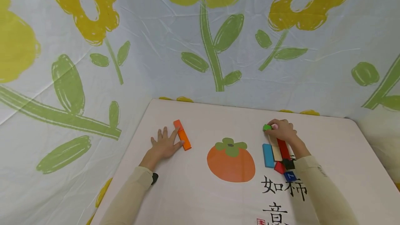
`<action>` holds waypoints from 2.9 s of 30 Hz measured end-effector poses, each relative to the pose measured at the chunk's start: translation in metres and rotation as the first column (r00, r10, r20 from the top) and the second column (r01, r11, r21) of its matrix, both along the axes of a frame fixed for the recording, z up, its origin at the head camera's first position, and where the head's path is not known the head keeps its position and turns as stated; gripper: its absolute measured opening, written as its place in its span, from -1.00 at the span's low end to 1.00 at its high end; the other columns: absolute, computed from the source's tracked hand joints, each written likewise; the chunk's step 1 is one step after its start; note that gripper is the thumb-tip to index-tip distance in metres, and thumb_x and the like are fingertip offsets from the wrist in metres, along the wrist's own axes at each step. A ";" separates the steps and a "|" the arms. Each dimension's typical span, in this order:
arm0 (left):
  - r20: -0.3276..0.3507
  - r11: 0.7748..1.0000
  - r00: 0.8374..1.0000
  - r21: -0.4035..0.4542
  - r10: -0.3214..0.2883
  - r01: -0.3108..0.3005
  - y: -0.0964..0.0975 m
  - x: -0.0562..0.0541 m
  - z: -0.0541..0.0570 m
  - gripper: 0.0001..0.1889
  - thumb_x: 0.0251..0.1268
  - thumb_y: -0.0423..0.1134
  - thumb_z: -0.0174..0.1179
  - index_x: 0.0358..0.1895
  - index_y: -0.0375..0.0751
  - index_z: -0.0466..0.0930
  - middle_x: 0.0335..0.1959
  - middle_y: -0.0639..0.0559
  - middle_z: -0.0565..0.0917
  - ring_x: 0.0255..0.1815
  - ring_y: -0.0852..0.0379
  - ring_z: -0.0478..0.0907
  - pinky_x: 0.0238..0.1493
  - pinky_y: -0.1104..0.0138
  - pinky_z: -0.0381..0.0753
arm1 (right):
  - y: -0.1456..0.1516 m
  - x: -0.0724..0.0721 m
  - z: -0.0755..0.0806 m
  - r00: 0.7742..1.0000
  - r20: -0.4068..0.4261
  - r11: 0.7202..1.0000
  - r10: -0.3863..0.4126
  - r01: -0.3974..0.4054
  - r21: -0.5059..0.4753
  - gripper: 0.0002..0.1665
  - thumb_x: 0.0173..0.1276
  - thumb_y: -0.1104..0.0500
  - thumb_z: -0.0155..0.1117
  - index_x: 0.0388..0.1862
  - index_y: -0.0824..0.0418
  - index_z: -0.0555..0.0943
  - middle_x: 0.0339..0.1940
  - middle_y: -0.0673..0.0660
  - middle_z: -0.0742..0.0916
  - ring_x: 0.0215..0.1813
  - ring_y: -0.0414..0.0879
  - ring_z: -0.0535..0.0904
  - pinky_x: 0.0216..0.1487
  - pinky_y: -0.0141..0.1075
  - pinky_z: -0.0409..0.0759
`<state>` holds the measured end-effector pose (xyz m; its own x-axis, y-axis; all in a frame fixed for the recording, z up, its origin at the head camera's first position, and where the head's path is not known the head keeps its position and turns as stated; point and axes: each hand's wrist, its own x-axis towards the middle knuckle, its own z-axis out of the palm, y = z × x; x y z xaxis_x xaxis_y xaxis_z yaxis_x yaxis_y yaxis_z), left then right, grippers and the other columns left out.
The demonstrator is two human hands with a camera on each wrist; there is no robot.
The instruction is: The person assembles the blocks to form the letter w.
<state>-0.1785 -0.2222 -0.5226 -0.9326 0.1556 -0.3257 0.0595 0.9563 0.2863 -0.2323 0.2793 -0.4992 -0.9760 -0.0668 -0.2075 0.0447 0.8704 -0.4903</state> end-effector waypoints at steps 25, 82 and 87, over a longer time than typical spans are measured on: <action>-0.004 1.000 1.000 -0.001 0.010 -0.010 0.000 0.000 -0.001 -0.15 0.46 0.39 -0.14 0.65 0.10 -0.14 0.56 -0.49 -0.18 0.53 -0.52 -0.32 0.26 -0.51 -0.26 | -0.097 0.038 0.012 0.932 -0.300 0.955 0.202 -0.255 -0.149 -0.63 0.24 0.16 0.50 -0.01 0.30 0.70 0.22 0.48 0.51 0.23 0.52 0.34 0.00 0.45 0.36; 0.004 1.000 1.000 -0.014 0.017 -0.017 0.002 -0.001 -0.003 -0.16 0.46 0.38 -0.14 0.65 0.12 -0.16 0.56 -0.49 -0.20 0.53 -0.52 -0.34 0.27 -0.51 -0.27 | -0.268 0.058 -0.013 0.904 -0.131 0.909 0.407 -0.415 -0.046 -0.70 0.11 -0.04 0.57 -0.19 0.00 0.75 0.22 0.21 0.55 0.25 0.25 0.34 0.18 0.28 0.29; -0.003 1.000 1.000 -0.019 0.014 -0.014 0.003 -0.001 -0.002 -0.17 0.48 0.36 -0.13 0.65 0.11 -0.16 0.56 -0.50 -0.20 0.53 -0.53 -0.32 0.26 -0.51 -0.26 | -0.269 0.058 -0.014 0.905 -0.129 0.910 0.406 -0.414 -0.034 -0.68 0.11 -0.06 0.58 -0.18 -0.01 0.75 0.22 0.20 0.54 0.26 0.22 0.33 0.19 0.27 0.28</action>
<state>-0.1793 -0.2197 -0.5247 -0.9354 0.1362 -0.3263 0.0468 0.9624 0.2676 -0.1739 0.0103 -0.5130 -0.8767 -0.4747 -0.0779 -0.3702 0.7691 -0.5210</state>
